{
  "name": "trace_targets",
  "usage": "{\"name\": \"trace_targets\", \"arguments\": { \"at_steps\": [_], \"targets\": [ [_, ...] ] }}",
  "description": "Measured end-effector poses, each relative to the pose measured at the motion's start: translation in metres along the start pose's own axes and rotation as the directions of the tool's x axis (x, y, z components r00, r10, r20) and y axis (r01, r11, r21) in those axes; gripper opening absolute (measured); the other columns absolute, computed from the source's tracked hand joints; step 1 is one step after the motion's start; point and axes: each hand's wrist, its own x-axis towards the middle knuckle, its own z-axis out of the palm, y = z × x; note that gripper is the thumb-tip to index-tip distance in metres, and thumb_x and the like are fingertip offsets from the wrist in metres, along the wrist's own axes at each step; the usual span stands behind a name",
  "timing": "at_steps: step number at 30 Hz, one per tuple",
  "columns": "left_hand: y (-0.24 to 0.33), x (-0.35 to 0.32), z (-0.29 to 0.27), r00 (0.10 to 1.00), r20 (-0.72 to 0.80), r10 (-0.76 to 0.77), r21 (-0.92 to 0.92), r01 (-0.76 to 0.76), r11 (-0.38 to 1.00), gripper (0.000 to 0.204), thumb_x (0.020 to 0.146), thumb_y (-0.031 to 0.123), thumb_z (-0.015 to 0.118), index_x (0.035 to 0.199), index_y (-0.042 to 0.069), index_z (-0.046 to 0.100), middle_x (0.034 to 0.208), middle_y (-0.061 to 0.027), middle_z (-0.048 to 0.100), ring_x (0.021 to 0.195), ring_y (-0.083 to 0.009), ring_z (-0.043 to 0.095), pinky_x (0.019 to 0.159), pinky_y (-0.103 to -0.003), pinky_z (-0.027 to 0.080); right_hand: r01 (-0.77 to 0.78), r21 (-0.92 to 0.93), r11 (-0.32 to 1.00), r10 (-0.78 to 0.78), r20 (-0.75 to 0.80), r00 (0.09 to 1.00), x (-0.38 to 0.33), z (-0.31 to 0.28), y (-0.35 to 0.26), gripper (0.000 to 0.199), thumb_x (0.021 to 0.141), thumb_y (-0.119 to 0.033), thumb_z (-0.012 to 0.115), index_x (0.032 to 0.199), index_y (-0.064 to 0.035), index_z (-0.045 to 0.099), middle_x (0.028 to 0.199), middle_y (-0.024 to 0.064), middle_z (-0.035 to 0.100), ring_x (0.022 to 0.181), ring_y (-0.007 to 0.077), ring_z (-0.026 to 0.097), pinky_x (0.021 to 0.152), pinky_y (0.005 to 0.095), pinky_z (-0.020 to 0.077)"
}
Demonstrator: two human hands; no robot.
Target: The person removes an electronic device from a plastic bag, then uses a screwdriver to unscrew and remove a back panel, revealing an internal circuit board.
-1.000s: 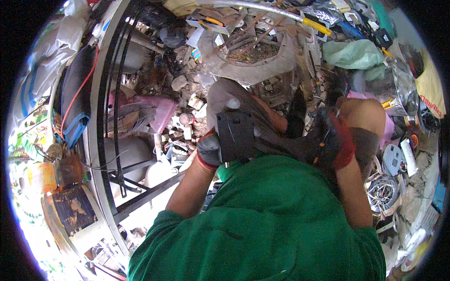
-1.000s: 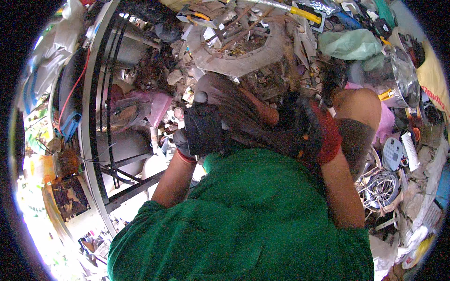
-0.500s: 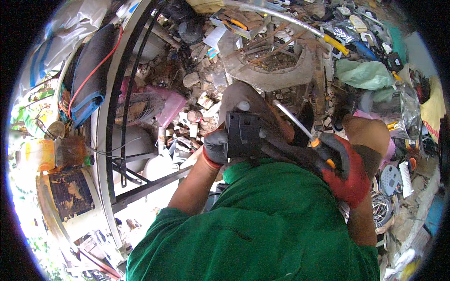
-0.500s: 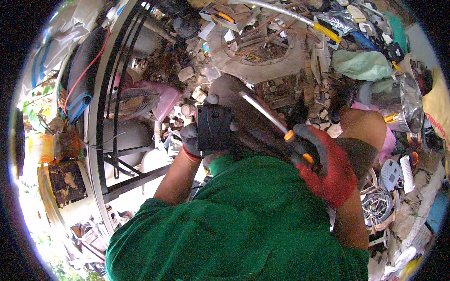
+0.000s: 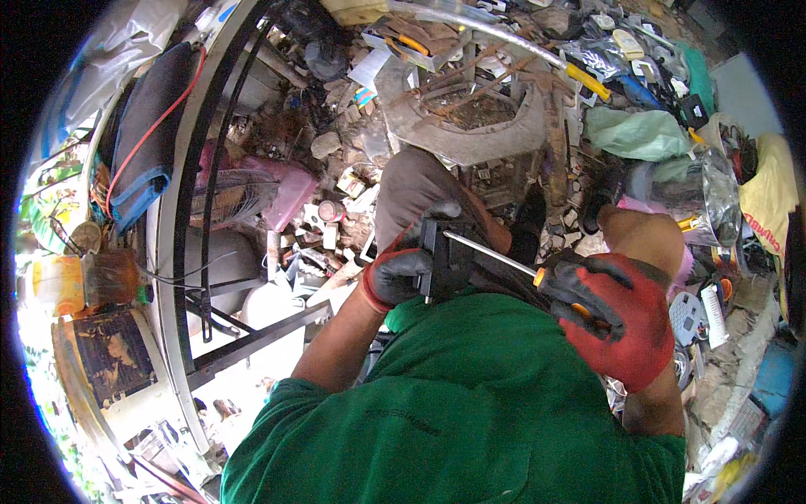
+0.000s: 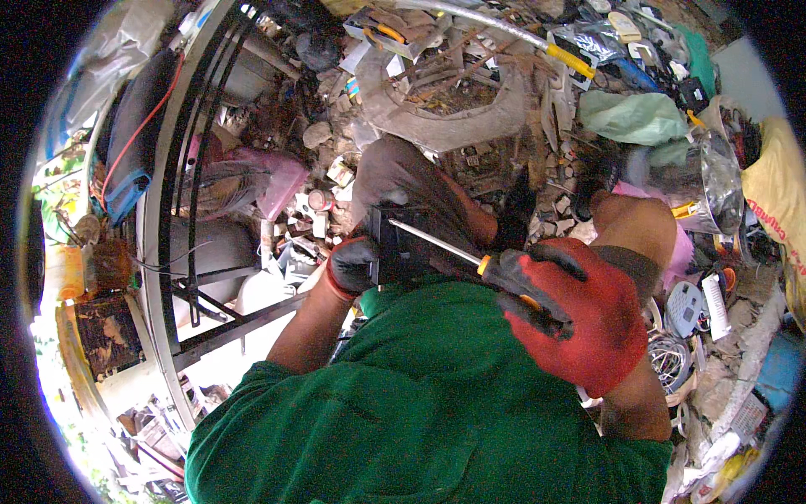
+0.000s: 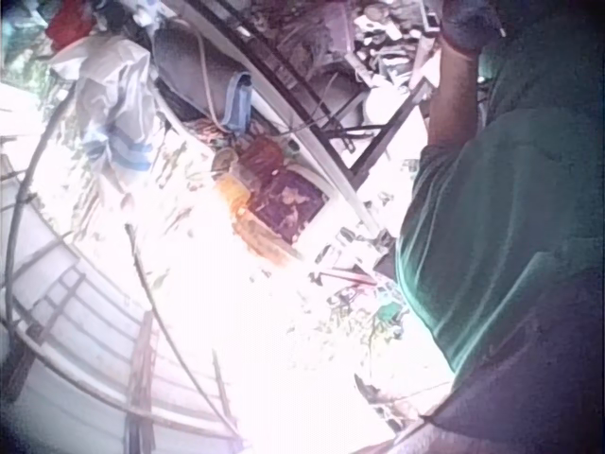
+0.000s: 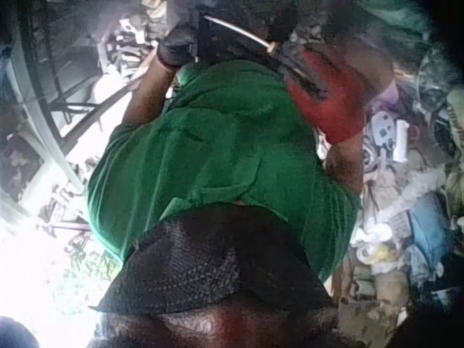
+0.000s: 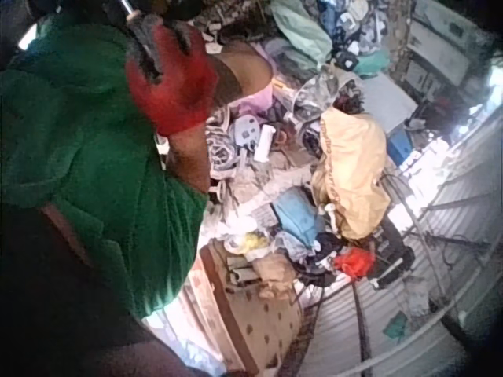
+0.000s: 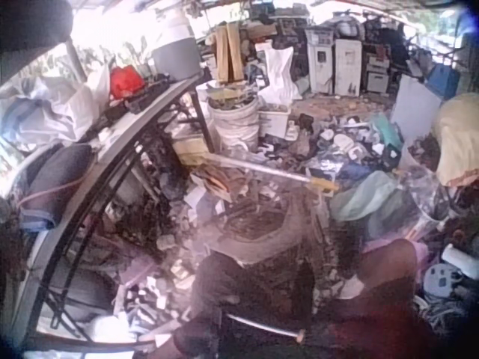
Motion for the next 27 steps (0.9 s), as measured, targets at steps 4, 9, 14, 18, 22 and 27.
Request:
{"name": "trace_targets", "arguments": {
  "at_steps": [4, 9, 14, 18, 22, 27],
  "targets": [
    [-0.006, 0.001, -0.016, 0.999, -0.018, -0.051, 0.142, 0.054, 0.988, 0.079, 0.074, 0.013, 0.071, 0.143, 0.004, 0.034, 0.108, -0.0094, 0.061, 0.089, -0.0207, 0.062, 0.075, -0.031, 0.052, -0.054, -0.002, 0.999, 0.054, 0.02, 0.998, -0.003, -0.001, 0.005, 0.048, 0.061, -0.018, 0.08, 0.102, 0.0017, 0.065, 0.105, 0.0213, 0.061, 0.093, 0.0377, 0.063, 0.083, 0.0424, 0.0501],
    [-0.009, 0.006, -0.017, 0.997, 0.036, -0.061, 0.195, 0.053, 0.979, 0.077, 0.075, 0.011, 0.07, 0.144, 0.003, 0.034, 0.104, -0.0062, 0.061, 0.083, -0.0163, 0.061, 0.067, -0.026, 0.05, -0.08, -0.016, 0.997, 0.08, 0.022, 0.997, -0.004, -0.002, 0.005, 0.048, 0.06, -0.019, 0.08, 0.1, 0.0017, 0.065, 0.105, 0.0209, 0.061, 0.094, 0.0376, 0.063, 0.083, 0.0423, 0.0501],
    [-0.008, -0.001, -0.022, 0.995, 0.015, -0.098, 0.235, 0.092, 0.968, 0.074, 0.078, 0.009, 0.068, 0.144, 0.003, 0.035, 0.101, -0.0047, 0.062, 0.079, -0.0125, 0.06, 0.062, -0.025, 0.049, -0.086, 0.014, 0.996, 0.086, 0.043, 0.995, -0.004, 0.0, 0.009, 0.047, 0.06, -0.019, 0.08, 0.1, 0.0016, 0.064, 0.105, 0.0212, 0.061, 0.094, 0.0379, 0.063, 0.083, 0.0426, 0.0502],
    [-0.008, 0.008, -0.007, 0.984, -0.018, -0.175, 0.255, 0.174, 0.951, 0.071, 0.08, 0.012, 0.069, 0.143, 0.004, 0.037, 0.104, -0.0052, 0.063, 0.085, -0.014, 0.062, 0.068, -0.026, 0.051, -0.005, -0.073, 0.997, 0.01, 0.062, 0.998, -0.006, -0.01, 0.006, 0.044, 0.068, -0.02, 0.079, 0.105, -0.0009, 0.063, 0.103, 0.0212, 0.061, 0.085, 0.0394, 0.065, 0.074, 0.0443, 0.054],
    [-0.02, 0.0, -0.024, 0.982, -0.099, -0.163, 0.424, 0.19, 0.886, 0.073, 0.078, 0.016, 0.071, 0.142, 0.003, 0.037, 0.113, -0.0087, 0.064, 0.094, -0.0198, 0.065, 0.073, -0.028, 0.053, -0.025, -0.087, 0.996, 0.034, 0.098, 0.995, -0.005, -0.013, 0.007, 0.043, 0.069, -0.02, 0.076, 0.105, 0.0001, 0.062, 0.104, 0.0213, 0.061, 0.089, 0.0405, 0.063, 0.078, 0.0454, 0.0525],
    [-0.026, 0.0, -0.014, 0.99, -0.073, -0.119, 0.35, 0.137, 0.927, 0.072, 0.08, 0.016, 0.07, 0.143, 0.004, 0.038, 0.114, -0.0052, 0.062, 0.09, -0.0146, 0.062, 0.073, -0.026, 0.05, -0.051, 0.1, 0.994, 0.062, -0.11, 0.992, 0.002, -0.013, 0.015, 0.042, 0.07, -0.014, 0.069, 0.109, -0.0006, 0.061, 0.108, 0.0185, 0.059, 0.104, 0.0378, 0.058, 0.091, 0.0432, 0.0465]
  ]
}}
